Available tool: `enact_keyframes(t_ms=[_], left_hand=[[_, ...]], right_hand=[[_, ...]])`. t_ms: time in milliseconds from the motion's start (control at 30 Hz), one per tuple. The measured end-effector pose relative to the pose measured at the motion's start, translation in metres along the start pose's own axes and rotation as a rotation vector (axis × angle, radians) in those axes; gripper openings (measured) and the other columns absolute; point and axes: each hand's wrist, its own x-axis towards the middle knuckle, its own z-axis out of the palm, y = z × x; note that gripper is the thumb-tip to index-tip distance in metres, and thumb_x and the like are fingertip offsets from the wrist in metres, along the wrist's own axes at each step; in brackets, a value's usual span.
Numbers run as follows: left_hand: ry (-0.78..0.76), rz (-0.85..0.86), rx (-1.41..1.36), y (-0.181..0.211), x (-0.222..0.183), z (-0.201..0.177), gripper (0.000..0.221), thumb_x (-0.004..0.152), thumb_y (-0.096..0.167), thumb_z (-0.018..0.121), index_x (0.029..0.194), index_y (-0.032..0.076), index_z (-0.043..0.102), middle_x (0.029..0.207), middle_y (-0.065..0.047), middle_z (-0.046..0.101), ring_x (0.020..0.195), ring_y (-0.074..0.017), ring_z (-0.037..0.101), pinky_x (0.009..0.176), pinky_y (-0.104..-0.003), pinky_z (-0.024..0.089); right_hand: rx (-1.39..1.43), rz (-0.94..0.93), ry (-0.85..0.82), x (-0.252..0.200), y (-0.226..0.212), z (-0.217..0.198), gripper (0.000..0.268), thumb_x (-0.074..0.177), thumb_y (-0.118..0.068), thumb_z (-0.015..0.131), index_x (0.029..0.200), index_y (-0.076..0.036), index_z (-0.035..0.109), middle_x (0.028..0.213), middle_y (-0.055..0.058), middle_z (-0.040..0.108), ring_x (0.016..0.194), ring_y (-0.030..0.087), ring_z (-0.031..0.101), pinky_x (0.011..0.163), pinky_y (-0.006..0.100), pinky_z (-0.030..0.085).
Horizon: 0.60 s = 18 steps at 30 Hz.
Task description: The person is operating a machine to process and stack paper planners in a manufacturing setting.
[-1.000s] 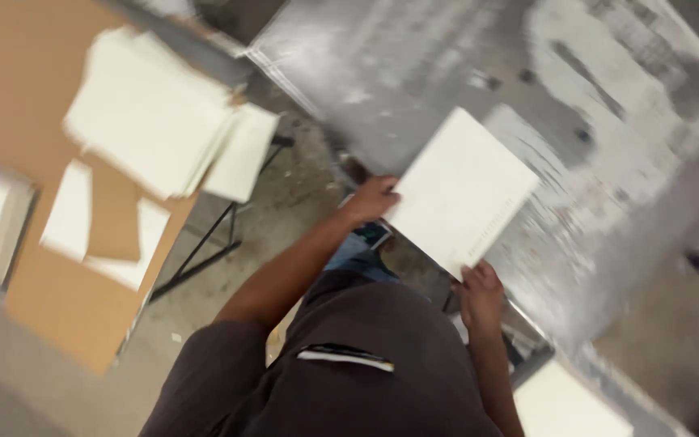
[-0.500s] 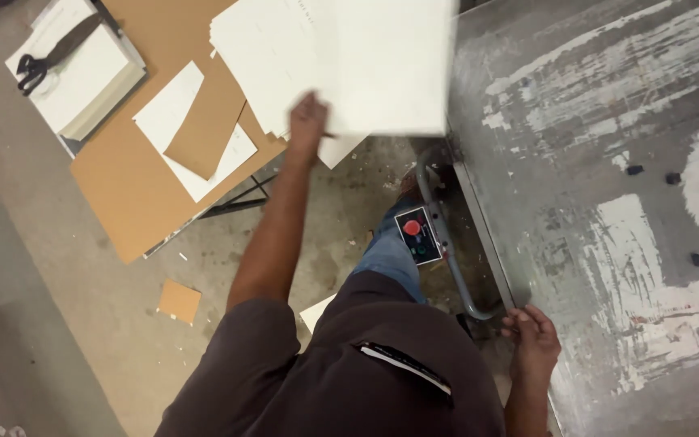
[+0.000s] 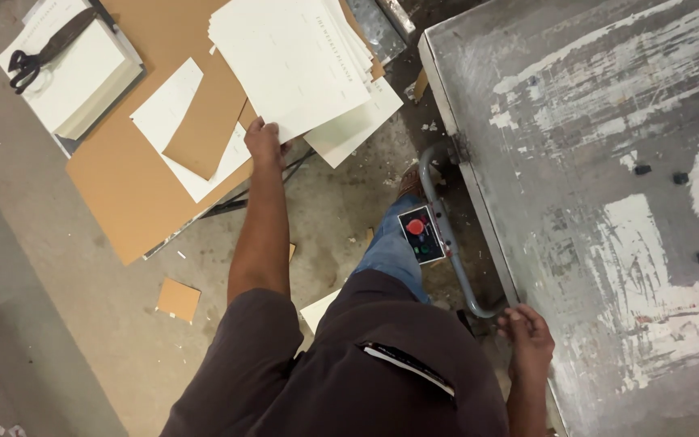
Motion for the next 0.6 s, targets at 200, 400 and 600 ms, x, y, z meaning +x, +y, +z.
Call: enact_keyframes(t_ms=[200,400,600], left_hand=[[-0.067,0.112,-0.210,0.020,0.001,-0.001,0.039,0.089,0.003,0.051,0.125,0.012,0.064,0.101,-0.005,0.068,0.082,-0.0195,0.064,0.058,-0.035,0.054],[-0.094,0.073,-0.005,0.013,0.046,0.003,0.033,0.093,-0.001,0.053,0.126,0.000,0.055,0.112,-0.011,0.058,0.097,-0.0273,0.064,0.066,-0.044,0.066],[-0.039,0.221,0.366,-0.021,0.114,-0.005,0.041,0.080,0.019,0.067,0.118,0.008,0.054,0.112,-0.014,0.058,0.090,-0.0309,0.067,0.060,-0.052,0.066]], right_hand=[[0.029,-0.031,-0.006,-0.002,0.007,-0.002,0.036,0.099,-0.011,0.066,0.130,0.007,0.058,0.111,0.016,0.071,0.089,0.021,0.071,0.074,0.030,0.057],[0.057,-0.009,-0.007,0.001,0.015,-0.006,0.036,0.100,-0.012,0.065,0.131,0.006,0.059,0.112,0.016,0.071,0.088,0.020,0.070,0.072,0.030,0.056],[0.043,-0.014,0.063,-0.004,0.022,-0.014,0.037,0.096,-0.013,0.070,0.128,0.003,0.062,0.109,0.015,0.071,0.090,0.022,0.072,0.077,0.031,0.058]])
